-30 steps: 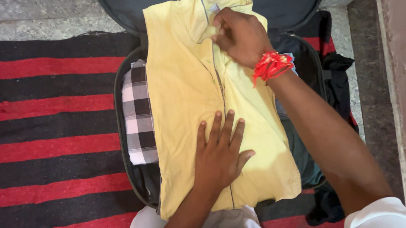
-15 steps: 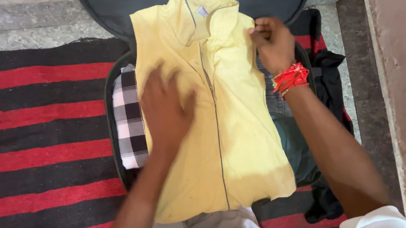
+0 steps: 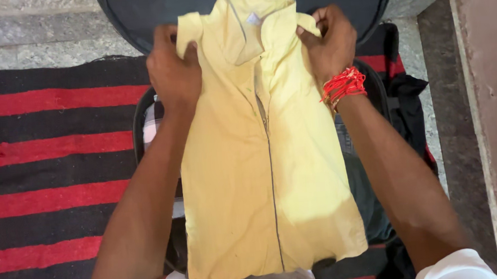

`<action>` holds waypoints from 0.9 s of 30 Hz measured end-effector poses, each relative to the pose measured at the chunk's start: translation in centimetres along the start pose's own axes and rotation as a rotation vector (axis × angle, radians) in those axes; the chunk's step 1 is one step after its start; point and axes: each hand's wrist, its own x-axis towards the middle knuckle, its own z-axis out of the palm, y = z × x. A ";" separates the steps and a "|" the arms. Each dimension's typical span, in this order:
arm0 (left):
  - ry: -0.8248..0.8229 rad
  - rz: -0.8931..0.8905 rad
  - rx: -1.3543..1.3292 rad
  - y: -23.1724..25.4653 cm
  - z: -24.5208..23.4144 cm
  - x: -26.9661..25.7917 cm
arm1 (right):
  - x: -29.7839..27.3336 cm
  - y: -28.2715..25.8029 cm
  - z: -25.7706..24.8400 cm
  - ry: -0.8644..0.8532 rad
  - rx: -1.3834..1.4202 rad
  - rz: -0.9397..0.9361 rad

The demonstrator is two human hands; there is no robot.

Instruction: The person unzips a suitcase, opens it, moves black shirts, and unfolds a yellow shirt to place it on top of other clothing items inside.

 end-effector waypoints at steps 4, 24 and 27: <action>0.043 -0.056 0.164 -0.2 0.4 0.0 | 0.2 0.3 0.7 -0.057 -0.028 -0.034; 0.065 0.458 0.226 3.8 5.6 4.4 | 1.2 -2.6 1.3 -0.063 0.038 0.087; 0.058 0.072 0.315 3.7 6.4 4.7 | 2.2 -1.3 2.2 -0.014 0.041 0.058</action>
